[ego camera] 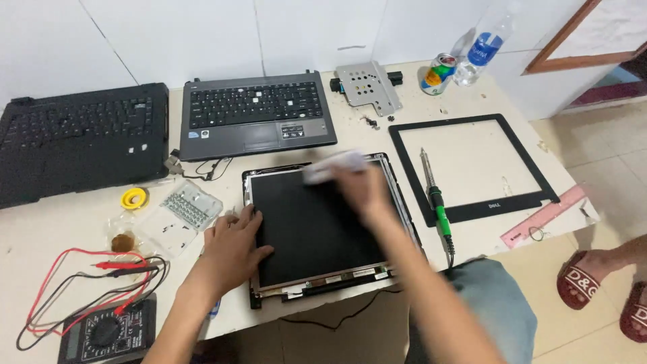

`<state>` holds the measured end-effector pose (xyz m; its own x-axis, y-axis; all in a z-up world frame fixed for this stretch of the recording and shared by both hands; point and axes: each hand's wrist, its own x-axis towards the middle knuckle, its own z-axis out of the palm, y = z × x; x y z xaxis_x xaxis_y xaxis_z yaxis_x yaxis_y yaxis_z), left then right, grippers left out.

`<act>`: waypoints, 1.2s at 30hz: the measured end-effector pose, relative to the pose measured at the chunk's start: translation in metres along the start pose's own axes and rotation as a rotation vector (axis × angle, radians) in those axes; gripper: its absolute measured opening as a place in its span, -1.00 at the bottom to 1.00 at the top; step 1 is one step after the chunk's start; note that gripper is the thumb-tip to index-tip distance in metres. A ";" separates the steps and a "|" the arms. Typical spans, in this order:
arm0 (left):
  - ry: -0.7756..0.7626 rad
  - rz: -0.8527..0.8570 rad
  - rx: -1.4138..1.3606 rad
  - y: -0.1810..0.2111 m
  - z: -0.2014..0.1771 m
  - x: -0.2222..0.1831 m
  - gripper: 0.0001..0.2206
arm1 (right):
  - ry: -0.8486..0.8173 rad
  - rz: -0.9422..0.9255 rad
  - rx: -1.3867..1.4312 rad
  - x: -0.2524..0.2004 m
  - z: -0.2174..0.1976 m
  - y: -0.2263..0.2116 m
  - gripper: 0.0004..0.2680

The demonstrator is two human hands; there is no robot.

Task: The person is disassembling a laptop screen assembly using a screwdriver and then cleaning the display panel with a cleaning solution and wipe.

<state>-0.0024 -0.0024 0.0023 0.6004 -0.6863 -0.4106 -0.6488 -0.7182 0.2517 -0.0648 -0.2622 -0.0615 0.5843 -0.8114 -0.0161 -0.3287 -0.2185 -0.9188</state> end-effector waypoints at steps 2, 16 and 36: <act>-0.015 -0.004 0.001 0.003 0.003 -0.001 -0.39 | 0.089 0.119 -0.081 0.018 -0.058 0.017 -0.55; -0.030 -0.028 0.057 0.003 0.015 0.001 -0.01 | -0.116 -0.072 -0.287 -0.037 -0.079 -0.069 -0.66; -0.115 -0.023 0.022 0.008 -0.001 -0.012 0.02 | -0.270 -0.611 -0.281 -0.059 -0.085 0.008 -0.80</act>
<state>-0.0142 -0.0001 0.0102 0.5584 -0.6514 -0.5137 -0.6468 -0.7296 0.2221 -0.1647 -0.2625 -0.0343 0.8754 -0.3456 0.3379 -0.0418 -0.7506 -0.6595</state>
